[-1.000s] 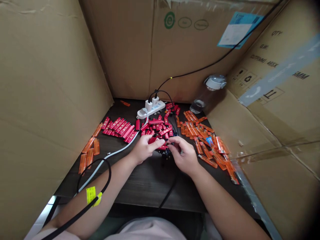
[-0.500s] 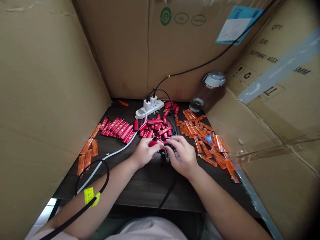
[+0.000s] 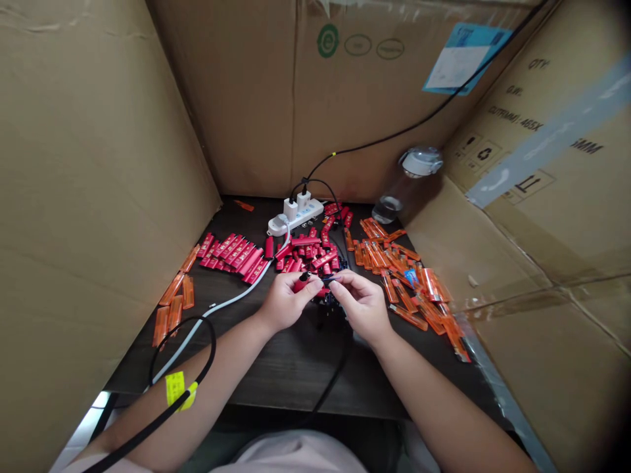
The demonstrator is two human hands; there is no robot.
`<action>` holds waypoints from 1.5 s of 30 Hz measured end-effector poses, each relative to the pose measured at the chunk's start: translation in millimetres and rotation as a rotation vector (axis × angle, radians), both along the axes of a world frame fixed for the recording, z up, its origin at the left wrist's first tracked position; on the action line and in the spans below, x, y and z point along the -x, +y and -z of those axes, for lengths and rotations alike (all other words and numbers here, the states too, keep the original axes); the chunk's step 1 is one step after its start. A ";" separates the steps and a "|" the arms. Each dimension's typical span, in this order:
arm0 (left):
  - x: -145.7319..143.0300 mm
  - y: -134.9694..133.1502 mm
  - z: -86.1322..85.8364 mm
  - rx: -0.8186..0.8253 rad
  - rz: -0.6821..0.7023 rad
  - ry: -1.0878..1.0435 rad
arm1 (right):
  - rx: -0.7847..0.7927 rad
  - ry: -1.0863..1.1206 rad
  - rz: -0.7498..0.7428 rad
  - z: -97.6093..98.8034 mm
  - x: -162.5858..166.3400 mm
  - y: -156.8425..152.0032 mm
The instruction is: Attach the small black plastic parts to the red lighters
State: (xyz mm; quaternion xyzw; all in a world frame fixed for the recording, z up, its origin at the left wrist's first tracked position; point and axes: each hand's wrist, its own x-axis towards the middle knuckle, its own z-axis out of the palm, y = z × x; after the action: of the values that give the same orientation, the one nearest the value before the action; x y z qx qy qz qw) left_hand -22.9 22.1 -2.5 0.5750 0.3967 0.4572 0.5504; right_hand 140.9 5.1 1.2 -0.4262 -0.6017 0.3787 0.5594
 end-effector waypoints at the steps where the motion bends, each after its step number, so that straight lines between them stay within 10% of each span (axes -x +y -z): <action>1: 0.1 -0.6 -1.0 -0.037 -0.003 0.040 | -0.004 -0.003 -0.002 -0.2 0.1 -0.2; 15: 0.4 -2.4 0.7 -0.290 -0.072 0.388 | -0.145 -0.050 0.215 -2.8 -3.7 -0.2; 45: -2.6 -3.2 3.7 -0.331 -0.037 0.303 | -0.139 -0.164 0.058 -1.2 -6.9 2.9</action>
State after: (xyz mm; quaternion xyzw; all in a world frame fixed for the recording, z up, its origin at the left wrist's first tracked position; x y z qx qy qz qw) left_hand -20.2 19.0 -6.2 0.7122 0.4048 0.4346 0.3743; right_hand 147.8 8.0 2.4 -0.4331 -0.6577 0.2837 0.5471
